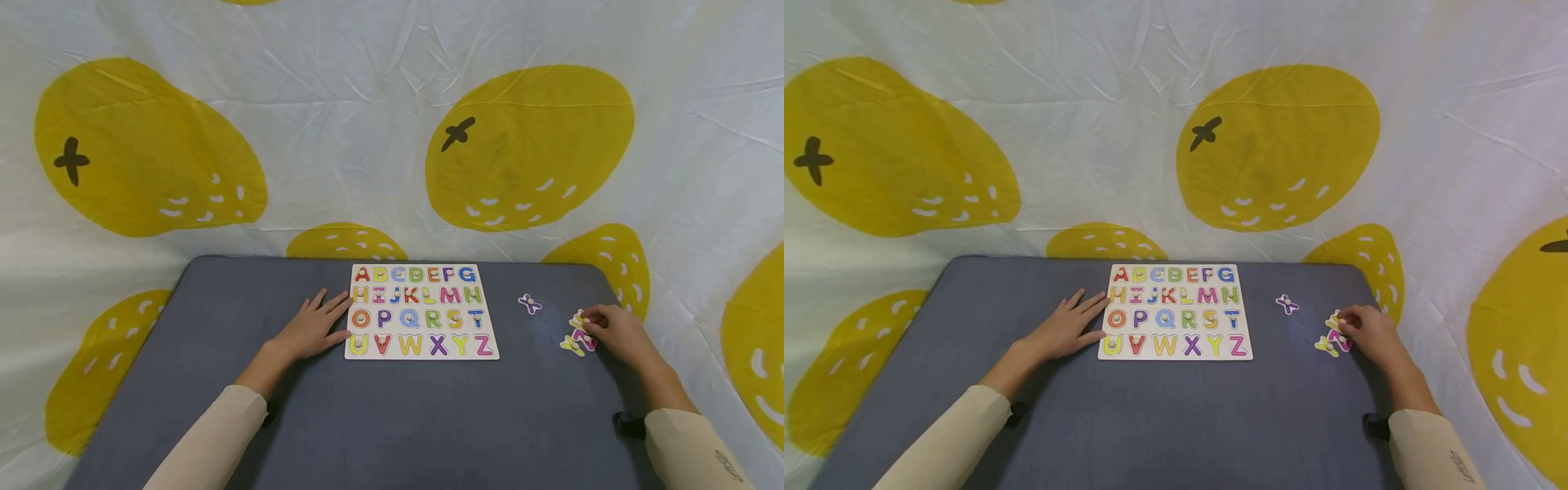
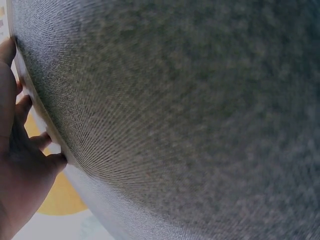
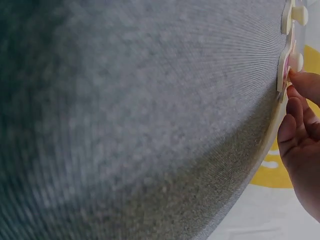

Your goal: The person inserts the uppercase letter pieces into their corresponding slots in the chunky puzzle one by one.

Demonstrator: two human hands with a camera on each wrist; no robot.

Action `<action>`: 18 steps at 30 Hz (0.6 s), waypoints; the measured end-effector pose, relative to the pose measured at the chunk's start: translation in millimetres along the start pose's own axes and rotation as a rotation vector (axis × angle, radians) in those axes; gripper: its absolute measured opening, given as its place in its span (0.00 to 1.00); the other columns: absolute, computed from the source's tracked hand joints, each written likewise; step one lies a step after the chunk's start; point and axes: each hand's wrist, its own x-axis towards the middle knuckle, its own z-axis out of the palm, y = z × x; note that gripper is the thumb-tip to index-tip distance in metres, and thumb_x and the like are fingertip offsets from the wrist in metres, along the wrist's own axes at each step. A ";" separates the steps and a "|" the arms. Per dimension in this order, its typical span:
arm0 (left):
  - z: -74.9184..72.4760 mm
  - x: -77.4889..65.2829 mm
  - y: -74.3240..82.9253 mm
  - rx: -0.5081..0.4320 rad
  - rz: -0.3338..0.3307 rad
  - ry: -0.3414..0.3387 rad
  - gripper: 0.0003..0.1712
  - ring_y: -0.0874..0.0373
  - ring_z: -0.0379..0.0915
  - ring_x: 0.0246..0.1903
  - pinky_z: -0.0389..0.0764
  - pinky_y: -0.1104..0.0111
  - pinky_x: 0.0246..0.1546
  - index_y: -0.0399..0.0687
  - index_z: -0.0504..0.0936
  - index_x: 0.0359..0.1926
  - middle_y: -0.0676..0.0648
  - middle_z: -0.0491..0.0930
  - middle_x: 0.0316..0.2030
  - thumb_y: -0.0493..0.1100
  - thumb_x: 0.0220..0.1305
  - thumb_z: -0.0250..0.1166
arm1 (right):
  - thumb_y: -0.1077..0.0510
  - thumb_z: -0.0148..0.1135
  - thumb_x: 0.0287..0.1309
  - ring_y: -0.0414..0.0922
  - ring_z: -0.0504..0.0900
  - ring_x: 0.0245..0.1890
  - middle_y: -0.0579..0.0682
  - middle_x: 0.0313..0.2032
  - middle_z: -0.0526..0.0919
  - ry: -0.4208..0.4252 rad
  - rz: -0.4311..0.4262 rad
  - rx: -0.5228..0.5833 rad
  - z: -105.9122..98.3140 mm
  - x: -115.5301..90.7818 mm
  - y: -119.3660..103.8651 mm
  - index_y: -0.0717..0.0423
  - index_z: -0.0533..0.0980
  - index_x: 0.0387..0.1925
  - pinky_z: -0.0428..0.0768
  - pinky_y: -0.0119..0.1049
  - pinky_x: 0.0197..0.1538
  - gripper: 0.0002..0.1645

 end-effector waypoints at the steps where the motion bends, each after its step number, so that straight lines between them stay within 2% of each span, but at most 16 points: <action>1: -0.2 -0.4 0.0 -0.001 0.002 0.002 0.46 0.33 0.40 0.81 0.50 0.32 0.74 0.56 0.53 0.83 0.49 0.52 0.82 0.67 0.74 0.57 | 0.60 0.72 0.62 0.43 0.79 0.30 0.54 0.32 0.86 0.001 0.006 0.002 0.5 -0.1 0.0 0.66 0.83 0.43 0.76 0.34 0.31 0.13; 9: -0.4 -1.6 0.2 -0.009 0.006 0.013 0.45 0.33 0.40 0.80 0.50 0.32 0.73 0.56 0.54 0.83 0.48 0.53 0.82 0.65 0.74 0.58 | 0.59 0.72 0.64 0.42 0.78 0.29 0.54 0.33 0.86 0.047 0.023 0.000 -0.5 1.2 -8.4 0.65 0.83 0.43 0.76 0.34 0.32 0.12; 18: 2.8 0.1 -0.5 0.000 -0.002 0.008 0.46 0.34 0.39 0.81 0.49 0.33 0.74 0.58 0.53 0.83 0.50 0.52 0.82 0.68 0.74 0.56 | 0.60 0.74 0.61 0.43 0.78 0.29 0.53 0.32 0.84 0.118 -0.070 -0.033 -10.9 7.3 -43.5 0.61 0.84 0.40 0.75 0.36 0.33 0.09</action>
